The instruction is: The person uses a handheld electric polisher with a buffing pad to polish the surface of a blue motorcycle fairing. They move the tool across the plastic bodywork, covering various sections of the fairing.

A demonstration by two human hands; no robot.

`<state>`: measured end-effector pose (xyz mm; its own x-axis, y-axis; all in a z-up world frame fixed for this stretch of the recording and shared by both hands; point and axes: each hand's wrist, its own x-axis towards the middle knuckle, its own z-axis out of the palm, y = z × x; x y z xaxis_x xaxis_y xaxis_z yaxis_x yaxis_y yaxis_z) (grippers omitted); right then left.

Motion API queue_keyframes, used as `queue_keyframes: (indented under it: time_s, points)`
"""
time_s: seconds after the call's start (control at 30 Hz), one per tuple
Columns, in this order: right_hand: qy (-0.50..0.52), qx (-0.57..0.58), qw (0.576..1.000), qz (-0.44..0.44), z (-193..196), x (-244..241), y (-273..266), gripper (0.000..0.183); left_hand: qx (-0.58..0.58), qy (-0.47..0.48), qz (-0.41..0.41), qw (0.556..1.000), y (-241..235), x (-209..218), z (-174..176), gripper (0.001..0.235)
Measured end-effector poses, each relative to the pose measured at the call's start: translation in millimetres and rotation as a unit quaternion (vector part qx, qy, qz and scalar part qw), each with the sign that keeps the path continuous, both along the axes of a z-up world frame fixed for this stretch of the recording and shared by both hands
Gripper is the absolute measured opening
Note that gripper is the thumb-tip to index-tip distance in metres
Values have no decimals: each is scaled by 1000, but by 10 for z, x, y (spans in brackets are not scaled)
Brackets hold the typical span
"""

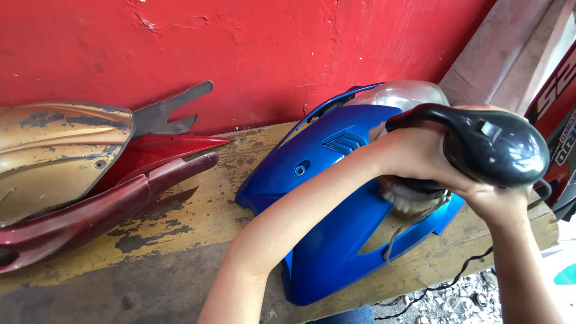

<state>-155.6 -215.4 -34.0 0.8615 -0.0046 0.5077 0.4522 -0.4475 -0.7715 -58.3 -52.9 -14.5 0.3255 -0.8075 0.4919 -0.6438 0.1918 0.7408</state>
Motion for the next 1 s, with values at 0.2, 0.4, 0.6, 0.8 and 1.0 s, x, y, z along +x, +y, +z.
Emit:
queue_keyframes:
  time_s: [0.2, 0.4, 0.6, 0.8, 1.0]
  points:
    - [-140, -70, 987, 34, -30, -281, 230, 60, -87, -147, 52, 984, 205, -229, -92, 84]
    - [-70, -108, 992, -12, -468, -304, -76, 58, -159, -131, -33, 978, 401, -464, -5, 81]
    - [-66, -114, 991, -23, -570, -243, -134, 65, -112, -110, 2, 988, 471, -450, -45, 82]
    - [-72, -148, 986, -8, -552, -283, 23, 54, -161, -133, 21, 978, 575, -695, -289, 85]
    - [-85, -184, 979, -5, -573, -376, 87, 41, -145, -136, 29, 980, 510, -503, -383, 77]
